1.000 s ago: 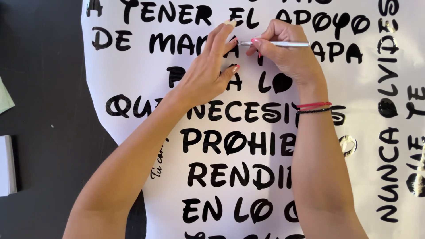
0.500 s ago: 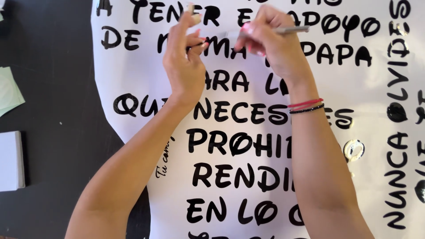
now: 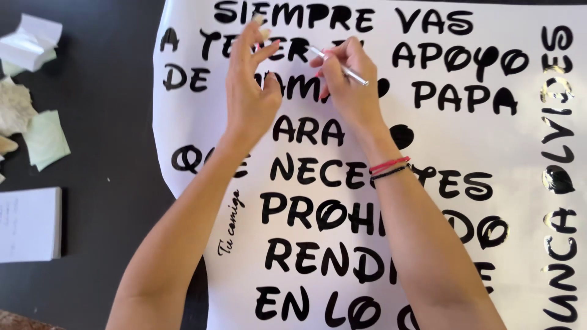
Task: Weeding excess vinyl from a cut design using a precision craft tool
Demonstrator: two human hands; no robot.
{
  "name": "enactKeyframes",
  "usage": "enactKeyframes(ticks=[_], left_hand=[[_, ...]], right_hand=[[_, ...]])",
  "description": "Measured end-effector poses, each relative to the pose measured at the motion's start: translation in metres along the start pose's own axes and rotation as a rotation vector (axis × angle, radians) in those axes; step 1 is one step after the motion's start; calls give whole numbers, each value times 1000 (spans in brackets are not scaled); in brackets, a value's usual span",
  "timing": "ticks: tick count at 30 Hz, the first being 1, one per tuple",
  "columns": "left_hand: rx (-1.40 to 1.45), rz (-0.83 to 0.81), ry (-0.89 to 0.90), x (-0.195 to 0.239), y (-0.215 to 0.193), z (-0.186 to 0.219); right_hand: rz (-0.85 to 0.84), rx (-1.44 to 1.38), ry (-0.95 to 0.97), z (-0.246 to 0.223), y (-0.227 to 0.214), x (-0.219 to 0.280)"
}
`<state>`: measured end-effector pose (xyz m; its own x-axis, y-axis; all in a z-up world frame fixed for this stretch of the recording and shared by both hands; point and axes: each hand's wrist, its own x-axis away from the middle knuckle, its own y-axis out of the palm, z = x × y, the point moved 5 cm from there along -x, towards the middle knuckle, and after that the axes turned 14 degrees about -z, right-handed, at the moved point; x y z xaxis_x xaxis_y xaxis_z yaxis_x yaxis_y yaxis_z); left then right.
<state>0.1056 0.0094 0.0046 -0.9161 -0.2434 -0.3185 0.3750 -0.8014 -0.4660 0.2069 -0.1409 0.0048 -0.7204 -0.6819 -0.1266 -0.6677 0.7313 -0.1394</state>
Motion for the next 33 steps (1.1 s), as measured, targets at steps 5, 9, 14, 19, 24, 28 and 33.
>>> enactKeyframes(ticks=[5,9,14,19,24,28,33], left_hand=[[17,-163,134,-36,7,-23],[15,-222,252,-43,26,-32],[-51,-272,158,-40,28,-30],[27,-144,187,-38,19,-29],[19,-215,163,-39,24,-33],[-52,-302,76,-37,28,-23],[-51,-287,106,-38,27,-22]], right_hand=[[-7,109,35,4,2,4],[-37,172,-76,1,2,2],[-49,182,-46,4,3,1],[-8,144,11,5,4,0],[-38,181,4,5,4,0],[-69,166,28,6,6,0],[-100,195,-34,4,8,0]])
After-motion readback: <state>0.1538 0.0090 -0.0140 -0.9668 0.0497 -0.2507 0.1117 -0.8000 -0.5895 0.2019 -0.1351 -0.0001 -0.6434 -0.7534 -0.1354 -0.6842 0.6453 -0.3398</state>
